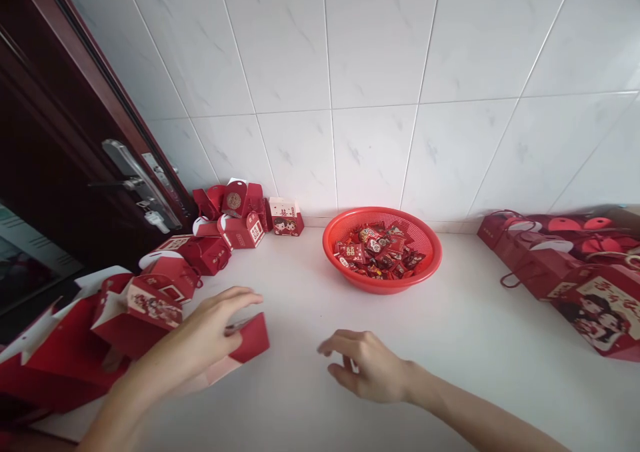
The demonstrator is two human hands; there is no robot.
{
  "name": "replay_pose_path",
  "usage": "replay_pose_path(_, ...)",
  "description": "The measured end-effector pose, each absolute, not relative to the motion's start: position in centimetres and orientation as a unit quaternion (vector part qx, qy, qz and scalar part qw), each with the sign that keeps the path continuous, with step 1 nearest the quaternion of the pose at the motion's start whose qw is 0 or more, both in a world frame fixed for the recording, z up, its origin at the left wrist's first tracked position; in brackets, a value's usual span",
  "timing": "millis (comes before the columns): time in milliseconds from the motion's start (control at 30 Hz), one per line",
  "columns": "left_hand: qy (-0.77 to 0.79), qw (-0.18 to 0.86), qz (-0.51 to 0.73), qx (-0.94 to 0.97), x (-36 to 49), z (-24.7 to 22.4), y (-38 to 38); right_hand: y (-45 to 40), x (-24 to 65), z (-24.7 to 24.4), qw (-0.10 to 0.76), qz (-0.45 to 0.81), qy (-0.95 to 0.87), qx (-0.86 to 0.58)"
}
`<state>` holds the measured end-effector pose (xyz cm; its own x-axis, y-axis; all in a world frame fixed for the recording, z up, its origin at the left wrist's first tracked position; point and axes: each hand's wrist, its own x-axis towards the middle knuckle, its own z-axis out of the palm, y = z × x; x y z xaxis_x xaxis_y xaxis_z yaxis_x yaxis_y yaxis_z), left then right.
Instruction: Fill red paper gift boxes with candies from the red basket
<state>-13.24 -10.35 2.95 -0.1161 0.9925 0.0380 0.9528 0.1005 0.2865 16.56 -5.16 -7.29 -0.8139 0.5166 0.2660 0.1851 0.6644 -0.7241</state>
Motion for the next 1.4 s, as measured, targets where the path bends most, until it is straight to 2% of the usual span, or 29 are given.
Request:
replay_pose_path(67, 0.706, 0.138, 0.136, 0.682, -10.8, 3.9, -9.8, -5.4, 14.9, -6.9, 0.26, 0.333, -0.885, -0.195)
replay_pose_path(233, 0.594, 0.233, 0.158, 0.753, -5.9, 6.0, -7.7, -4.8, 13.8, -5.7, 0.396, 0.287, -0.854, -0.175)
replay_pose_path(367, 0.548, 0.291, 0.199, 0.758, -4.0, 6.2, -5.3, -3.1, 16.0, -5.3, 0.423, 0.304, -0.839, -0.158)
replay_pose_path(500, 0.446, 0.424, 0.225, 0.756, -3.6, 5.3, -3.3, -0.9, 18.7, -5.3, 0.389, 0.475, -0.759, -0.217)
replay_pose_path(633, 0.371, 0.499, 0.241, 0.745, -3.6, 4.4, -2.9, 0.3, 20.0, -6.6, 0.364, 0.677, -0.587, -0.253)
replay_pose_path(800, 0.288, 0.49, 0.256, 0.782, -3.0, 3.2, -3.1, 0.3, 19.5, -8.5, 0.336, 0.778, -0.48, -0.226)
replay_pose_path(900, 0.3, 0.483, 0.27, 0.777, -2.5, 2.5, -2.8, 0.2, 19.1, -8.7, 0.327, 0.792, -0.47, -0.212)
replay_pose_path(1100, 0.207, 0.509, 0.254, 0.796, -1.6, 1.5, -1.9, -0.2, 18.7, -8.7, 0.325, 0.803, -0.454, -0.21)
replay_pose_path(1200, 0.268, 0.487, 0.314, 0.77, -0.4, 0.7, -2.1, -0.4, 18.8, -8.3, 0.317, 0.783, -0.486, -0.225)
replay_pose_path(1333, 0.325, 0.395, 0.378, 0.772, 0.6, 0.1, -2.6, 0.2, 20.6, -6.0, 0.275, 0.708, -0.621, -0.195)
replay_pose_path(1400, 0.326, 0.347, 0.395, 0.786, 0.5, 0.4, -2.7, 0.6, 22.1, -4.3, 0.285, 0.659, -0.665, -0.205)
